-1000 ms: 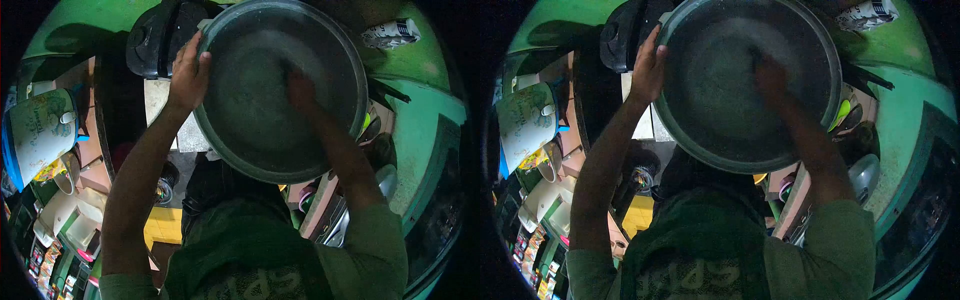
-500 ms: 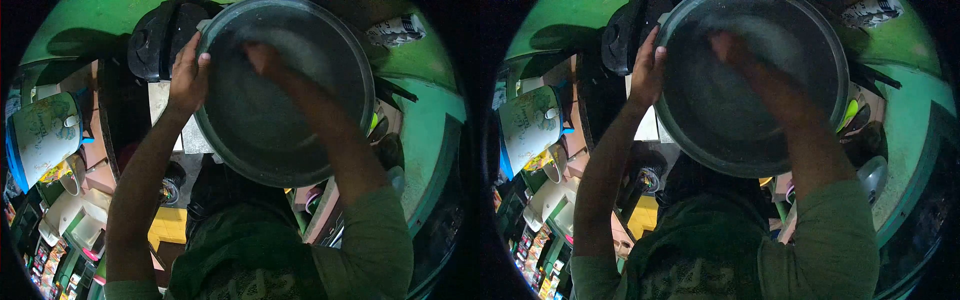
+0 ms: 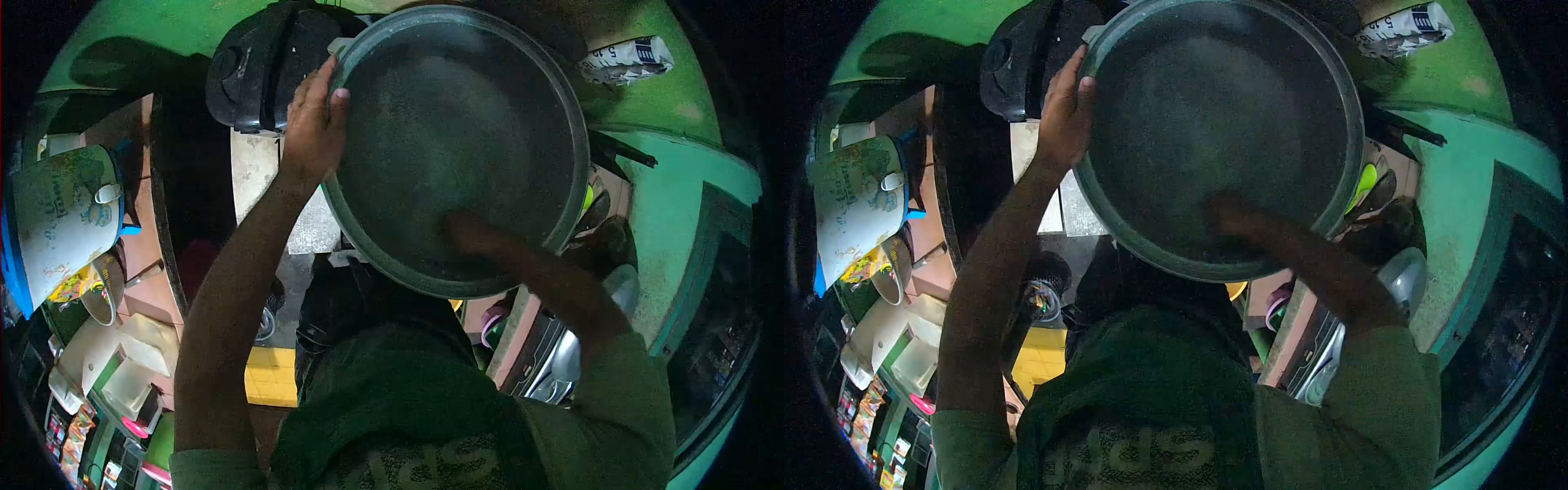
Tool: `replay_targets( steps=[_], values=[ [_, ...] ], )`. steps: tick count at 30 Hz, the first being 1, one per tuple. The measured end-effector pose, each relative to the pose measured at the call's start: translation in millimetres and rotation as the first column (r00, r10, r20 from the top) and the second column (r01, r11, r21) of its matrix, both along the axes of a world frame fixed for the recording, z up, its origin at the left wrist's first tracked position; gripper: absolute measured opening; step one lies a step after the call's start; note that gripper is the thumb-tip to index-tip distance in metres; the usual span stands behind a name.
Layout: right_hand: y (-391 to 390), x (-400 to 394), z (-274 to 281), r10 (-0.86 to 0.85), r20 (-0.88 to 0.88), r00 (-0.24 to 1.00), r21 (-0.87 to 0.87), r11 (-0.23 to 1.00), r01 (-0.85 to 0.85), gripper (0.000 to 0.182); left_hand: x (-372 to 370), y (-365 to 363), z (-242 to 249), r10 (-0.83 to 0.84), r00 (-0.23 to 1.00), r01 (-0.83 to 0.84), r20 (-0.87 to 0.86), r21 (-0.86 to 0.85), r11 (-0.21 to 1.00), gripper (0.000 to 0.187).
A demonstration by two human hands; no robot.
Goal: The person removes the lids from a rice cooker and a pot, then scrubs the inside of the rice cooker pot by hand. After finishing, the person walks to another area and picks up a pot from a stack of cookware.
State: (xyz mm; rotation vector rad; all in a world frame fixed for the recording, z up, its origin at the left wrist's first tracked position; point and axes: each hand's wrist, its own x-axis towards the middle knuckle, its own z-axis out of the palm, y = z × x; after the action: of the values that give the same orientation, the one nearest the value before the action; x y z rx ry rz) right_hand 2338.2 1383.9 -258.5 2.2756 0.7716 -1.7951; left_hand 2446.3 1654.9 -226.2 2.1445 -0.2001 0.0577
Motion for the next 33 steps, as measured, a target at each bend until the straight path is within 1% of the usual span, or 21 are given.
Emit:
replay_targets(
  steps=[1,3,4,5,7,9,11,13,15,16,17,18,19,20,23,24,25,26,28,32,33],
  values=[
    [23,-3,-18,-0.446,-0.045,0.894,0.123,0.886,0.447,0.034,1,0,2,0.001,1.0,-0.001,0.006,0.005,1.0,0.057],
    [89,26,3,-0.451,0.133,0.883,0.287,0.87,0.401,0.033,-1,0,3,0.021,0.999,-0.019,-0.026,0.064,0.998,0.055],
    [109,58,-11,-0.68,-0.063,0.731,0.295,0.687,0.664,0.033,-1,0,3,0.017,0.999,-0.015,-0.033,0.072,0.997,0.055],
    [115,70,-35,-0.88,-0.114,0.461,0.422,0.377,0.825,0.033,1,0,3,0.011,1.0,-0.01,-0.017,0.062,0.998,0.054],
    [124,126,-54,-0.934,-0.208,0.291,0.605,0.111,0.788,0.031,1,1,1,0.005,1.0,-0.004,-0.018,0.058,0.998,0.053],
    [112,163,-69,-0.907,0.098,0.409,0.812,0.31,0.494,0.029,3,2,-2,-0.015,0.999,0.013,0.047,0.039,0.999,0.052],
    [94,191,-89,-0.896,0.287,0.338,0.804,0.417,0.424,0.026,1,0,0,-0.011,0.999,0.009,0.04,0.043,0.999,0.052],
    [36,197,-96,-0.416,0.803,0.427,0.482,0.874,-0.054,0.023,1,0,-6,0.0,0.999,-0.002,0.044,0.039,0.999,0.053],
    [-45,210,-110,-0.151,0.902,0.405,0.264,0.935,-0.238,0.023,-1,-2,1,0.016,1.0,-0.016,-0.004,0.028,0.999,0.055],
    [-63,192,-71,-0.374,0.784,0.496,0.37,0.922,0.112,0.024,-1,-1,-1,0.006,1.0,-0.006,-0.007,0.003,1.0,0.056],
    [-101,176,-61,-0.34,0.759,0.555,0.281,0.941,0.191,0.027,1,0,-2,-0.007,1.0,0.007,-0.005,-0.023,1.0,0.057],
    [-140,159,-53,-0.302,0.728,0.616,0.178,0.95,0.255,0.03,1,1,-4,-0.025,1.0,0.026,0.006,-0.066,0.997,0.059],
    [-183,144,-76,0.03,0.735,0.677,-0.06,0.998,0.021,0.034,1,0,-3,-0.025,1.0,0.025,0.009,-0.078,0.997,0.059],
    [-147,103,-12,-0.303,0.683,0.664,0.022,0.918,0.396,0.036,1,0,-2,-0.017,1.0,0.017,0.016,-0.028,0.999,0.058],
    [-124,35,18,-0.08,0.245,0.966,-0.138,0.983,0.117,0.033,2,1,-4,-0.012,1.0,0.012,0.022,0.017,1.0,0.058],
    [-115,20,33,-0.083,0.253,0.964,-0.139,0.983,0.121,0.033,3,1,-6,-0.013,1.0,0.013,0.018,0.022,1.0,0.058],
    [-98,7,51,-0.38,0.26,0.888,0.051,0.924,0.38,0.035,4,2,-5,-0.02,1.0,0.019,0.024,0.023,1.0,0.058],
    [-80,1,64,-0.643,0.207,0.738,0.237,0.764,0.6,0.038,4,1,-4,-0.011,1.0,0.011,-0.006,0.011,1.0,0.058],
    [-44,0,75,-0.838,0.053,0.543,0.358,0.523,0.773,0.044,3,0,-5,-0.017,0.999,0.017,-0.035,0.001,1.0,0.058],
    [55,-4,71,-0.819,-0.337,0.465,0.607,0.189,0.772,0.033,5,2,-7,-0.043,0.999,0.043,-0.009,-0.011,0.999,0.058],
    [57,-9,70,-0.82,-0.34,0.461,0.608,0.182,0.773,0.033,5,3,-8,-0.032,0.999,0.032,-0.019,0.014,0.999,0.058]
  ],
)
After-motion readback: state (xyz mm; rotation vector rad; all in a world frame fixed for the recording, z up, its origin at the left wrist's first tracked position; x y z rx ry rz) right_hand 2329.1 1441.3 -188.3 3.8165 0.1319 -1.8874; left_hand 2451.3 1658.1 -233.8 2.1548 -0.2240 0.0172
